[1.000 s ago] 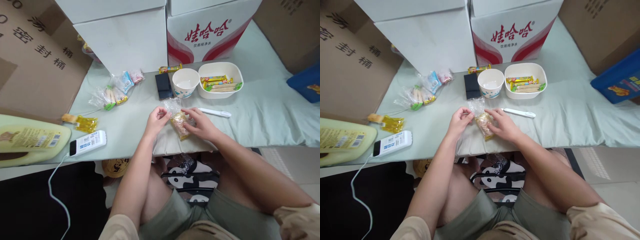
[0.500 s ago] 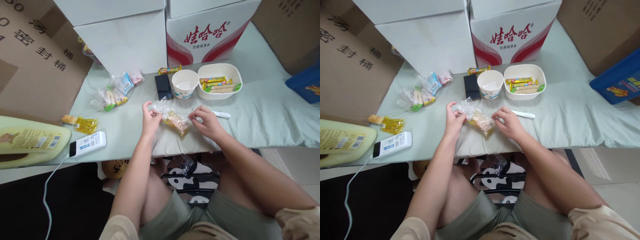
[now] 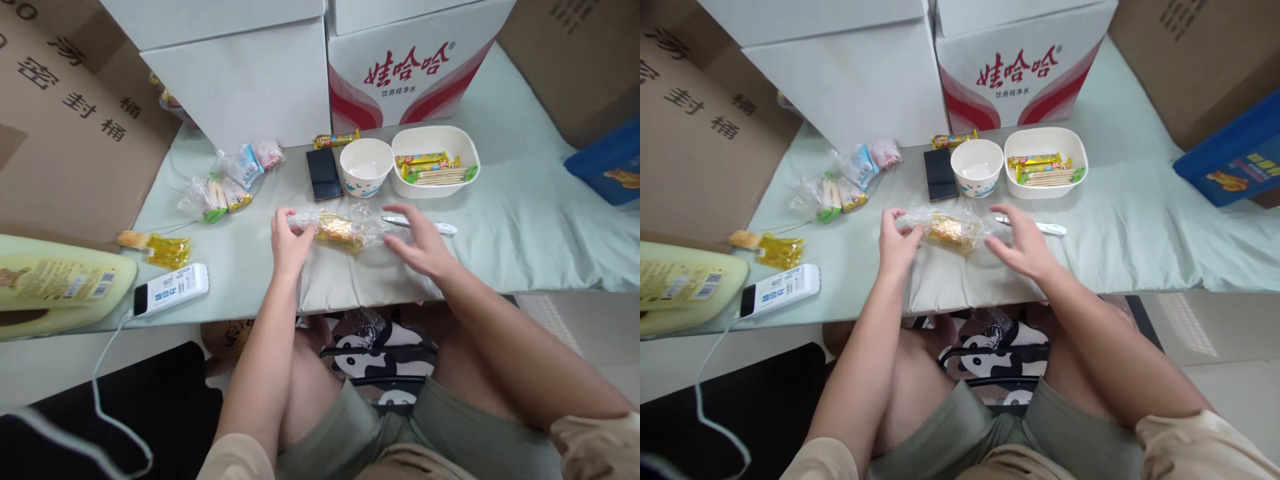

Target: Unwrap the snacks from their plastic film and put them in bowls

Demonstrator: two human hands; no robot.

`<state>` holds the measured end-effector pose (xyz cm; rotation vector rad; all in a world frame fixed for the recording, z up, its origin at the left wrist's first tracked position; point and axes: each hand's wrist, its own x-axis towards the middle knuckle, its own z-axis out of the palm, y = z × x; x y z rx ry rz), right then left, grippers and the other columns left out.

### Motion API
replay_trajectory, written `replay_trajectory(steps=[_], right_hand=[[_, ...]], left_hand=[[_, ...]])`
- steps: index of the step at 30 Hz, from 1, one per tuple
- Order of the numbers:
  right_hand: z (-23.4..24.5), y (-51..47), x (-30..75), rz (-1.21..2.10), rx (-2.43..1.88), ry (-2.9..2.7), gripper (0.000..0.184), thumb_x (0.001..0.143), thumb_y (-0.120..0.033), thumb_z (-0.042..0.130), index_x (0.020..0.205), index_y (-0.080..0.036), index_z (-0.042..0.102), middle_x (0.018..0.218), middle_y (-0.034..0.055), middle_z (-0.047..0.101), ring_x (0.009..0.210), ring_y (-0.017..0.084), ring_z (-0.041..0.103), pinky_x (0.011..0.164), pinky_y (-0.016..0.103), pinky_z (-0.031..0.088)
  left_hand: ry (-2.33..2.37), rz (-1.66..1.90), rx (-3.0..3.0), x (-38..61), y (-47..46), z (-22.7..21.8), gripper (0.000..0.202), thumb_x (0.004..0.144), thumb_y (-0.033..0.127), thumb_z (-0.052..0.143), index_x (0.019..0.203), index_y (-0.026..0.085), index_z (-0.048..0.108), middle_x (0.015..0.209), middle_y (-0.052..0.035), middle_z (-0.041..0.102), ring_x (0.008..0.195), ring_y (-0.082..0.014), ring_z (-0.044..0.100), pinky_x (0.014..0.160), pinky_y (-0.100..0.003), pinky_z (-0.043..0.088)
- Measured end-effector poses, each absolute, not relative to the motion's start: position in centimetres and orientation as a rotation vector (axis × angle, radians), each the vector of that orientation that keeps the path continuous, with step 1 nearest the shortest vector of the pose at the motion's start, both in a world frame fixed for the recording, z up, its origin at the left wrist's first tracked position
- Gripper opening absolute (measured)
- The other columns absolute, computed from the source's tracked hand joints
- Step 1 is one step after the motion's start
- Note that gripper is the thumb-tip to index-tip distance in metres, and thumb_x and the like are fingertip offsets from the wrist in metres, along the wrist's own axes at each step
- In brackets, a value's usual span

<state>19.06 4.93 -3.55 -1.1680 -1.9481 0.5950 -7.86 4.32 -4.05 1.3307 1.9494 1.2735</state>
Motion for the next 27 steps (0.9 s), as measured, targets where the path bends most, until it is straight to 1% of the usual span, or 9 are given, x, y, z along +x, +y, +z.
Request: replay_trajectory(steps=[2,4,6,8,11,15,20,23,27], right_hand=[[-3.8,4.6,17.8,0.563,-1.108,-2.064,0.051,0.084,-0.04,0.069,0.13,-0.021,0.06,0.122,0.0129,0.073,0.113,0.033,0.068,0.1,0.05,0.052],[-4.0,4.5,17.1,0.521,-1.08,-2.121,0.03,0.088,-0.031,0.063,0.116,-0.023,0.066,0.101,0.0092,0.075,0.097,0.029,0.07,0.094,0.046,0.053],[-3.8,4.6,17.1,0.493,-1.054,-2.122,0.015,0.09,-0.022,0.056,0.096,-0.024,0.069,0.09,0.0066,0.073,0.087,0.024,0.07,0.086,0.041,0.053],[-3.6,4.8,17.7,0.485,-1.029,-2.073,0.015,0.09,-0.018,0.054,0.086,-0.024,0.067,0.091,0.0064,0.072,0.087,0.023,0.07,0.082,0.038,0.054],[-3.2,4.9,18.9,0.504,-1.073,-1.964,0.015,0.088,-0.017,0.055,0.092,-0.024,0.067,0.095,0.005,0.074,0.09,0.023,0.071,0.083,0.039,0.057],[-3.0,5.0,20.2,0.576,-1.128,-1.863,0.038,0.085,-0.014,0.055,0.119,-0.028,0.064,0.088,0.0017,0.073,0.086,0.022,0.072,0.083,0.04,0.059],[-2.5,5.0,21.5,0.741,-0.955,-1.999,0.014,0.081,-0.017,0.058,0.083,-0.026,0.07,0.104,0.0049,0.074,0.113,0.027,0.07,0.099,0.046,0.055],[-1.9,4.7,22.3,0.932,-0.899,-2.041,0.017,0.085,-0.029,0.06,0.098,-0.026,0.071,0.105,0.0051,0.078,0.119,0.03,0.069,0.104,0.047,0.053],[-1.3,4.6,23.0,1.107,-0.955,-2.101,0.043,0.101,-0.045,0.038,0.107,-0.024,0.075,0.079,0.0043,0.078,0.097,0.025,0.075,0.096,0.041,0.055]], left_hand=[[1.938,1.312,1.369,-7.9,4.5,-4.2,0.051,0.072,0.022,0.075,0.121,0.026,0.058,0.125,-0.0065,0.063,0.098,-0.0169,0.064,0.081,-0.028,0.051],[1.932,1.288,1.396,-7.9,4.8,-4.2,0.05,0.075,0.023,0.075,0.123,0.024,0.062,0.108,-0.0043,0.068,0.094,-0.0172,0.063,0.082,-0.028,0.049],[1.929,1.239,1.403,-8.1,5.0,-4.1,0.029,0.08,0.025,0.07,0.108,0.02,0.069,0.084,-0.0006,0.065,0.081,-0.0159,0.061,0.079,-0.028,0.047],[1.895,1.262,1.384,-8.3,5.1,-4.1,0.012,0.083,0.026,0.064,0.089,0.019,0.071,0.076,0.0,0.063,0.075,-0.015,0.06,0.075,-0.028,0.046],[1.796,1.47,1.306,-8.6,5.1,-3.9,0.009,0.083,0.026,0.064,0.08,0.019,0.069,0.082,-0.0016,0.067,0.082,-0.0147,0.062,0.075,-0.025,0.046],[1.573,1.641,1.017,-8.3,4.9,-3.3,0.016,0.085,0.035,0.067,0.083,0.02,0.062,0.083,-0.0023,0.067,0.082,-0.0139,0.063,0.07,-0.022,0.049],[1.492,1.6,0.875,-8.2,4.7,-2.4,0.021,0.08,0.038,0.07,0.08,0.022,0.055,0.08,-0.0011,0.067,0.071,-0.0122,0.064,0.058,-0.02,0.045],[1.387,1.656,0.916,-8.9,4.2,-1.8,0.02,0.076,0.036,0.068,0.076,0.022,0.053,0.066,0.0013,0.063,0.062,-0.0115,0.062,0.061,-0.022,0.046],[1.353,1.428,1.046,-10.3,2.6,-1.3,0.025,0.077,0.045,0.059,0.072,0.021,0.062,0.047,0.0011,0.054,0.042,-0.013,0.052,0.047,-0.025,0.038]])
